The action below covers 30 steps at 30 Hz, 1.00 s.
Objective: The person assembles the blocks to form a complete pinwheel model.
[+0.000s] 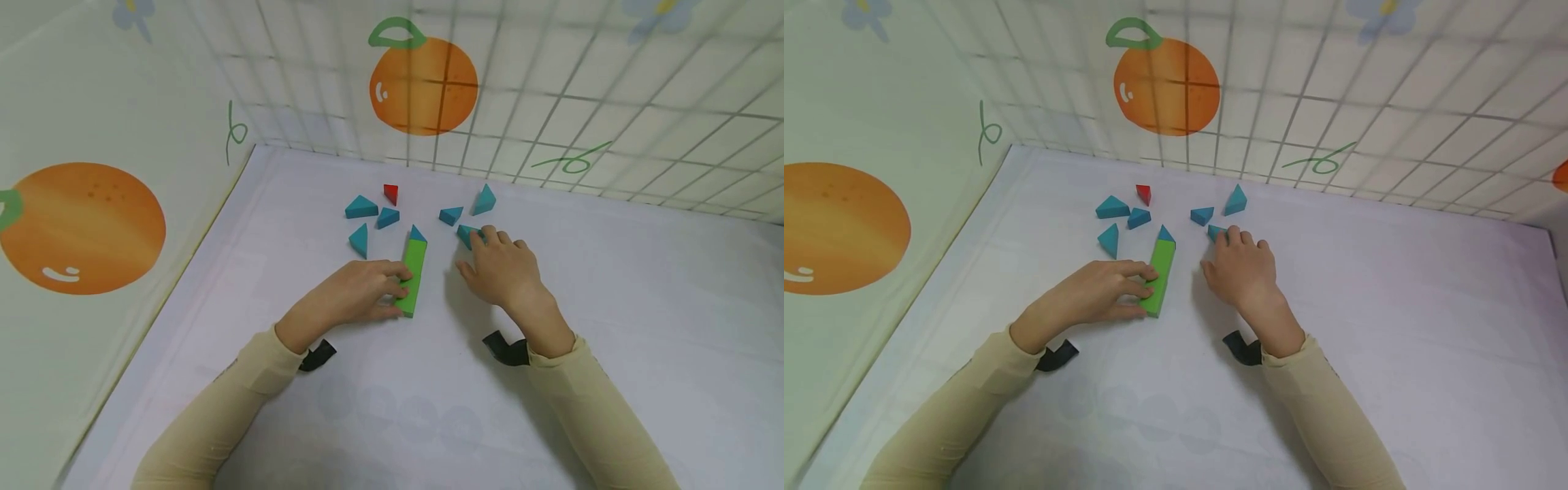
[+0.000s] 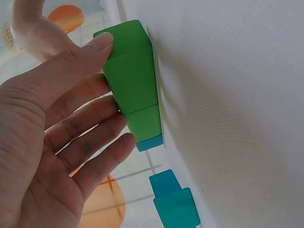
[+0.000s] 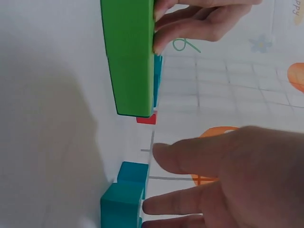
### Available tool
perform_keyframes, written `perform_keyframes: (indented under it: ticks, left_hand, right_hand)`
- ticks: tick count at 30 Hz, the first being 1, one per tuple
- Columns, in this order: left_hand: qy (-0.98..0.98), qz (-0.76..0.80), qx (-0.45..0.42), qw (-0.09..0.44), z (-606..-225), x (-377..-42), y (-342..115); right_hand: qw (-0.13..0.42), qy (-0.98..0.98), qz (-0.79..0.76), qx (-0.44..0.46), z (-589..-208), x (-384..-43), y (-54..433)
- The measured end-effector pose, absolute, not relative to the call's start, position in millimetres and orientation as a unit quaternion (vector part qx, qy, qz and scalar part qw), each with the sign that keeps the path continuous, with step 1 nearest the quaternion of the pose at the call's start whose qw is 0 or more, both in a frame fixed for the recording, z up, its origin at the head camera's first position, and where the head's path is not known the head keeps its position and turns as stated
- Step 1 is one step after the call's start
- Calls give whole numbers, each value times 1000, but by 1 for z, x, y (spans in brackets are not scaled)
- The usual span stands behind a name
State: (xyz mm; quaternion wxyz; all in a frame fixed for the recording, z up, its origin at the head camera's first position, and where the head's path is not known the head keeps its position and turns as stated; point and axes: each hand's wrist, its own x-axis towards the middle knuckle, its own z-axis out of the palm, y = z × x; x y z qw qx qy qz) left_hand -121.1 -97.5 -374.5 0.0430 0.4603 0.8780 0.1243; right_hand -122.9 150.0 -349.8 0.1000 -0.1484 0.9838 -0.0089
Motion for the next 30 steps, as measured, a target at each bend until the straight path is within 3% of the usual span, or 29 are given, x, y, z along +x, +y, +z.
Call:
perform_keyframes:
  ticks: [30]
  left_hand:
    - [876,129,464,32,-376,-122,-97]
  right_hand:
    - [76,969,-48,-232,-371,-137,148]
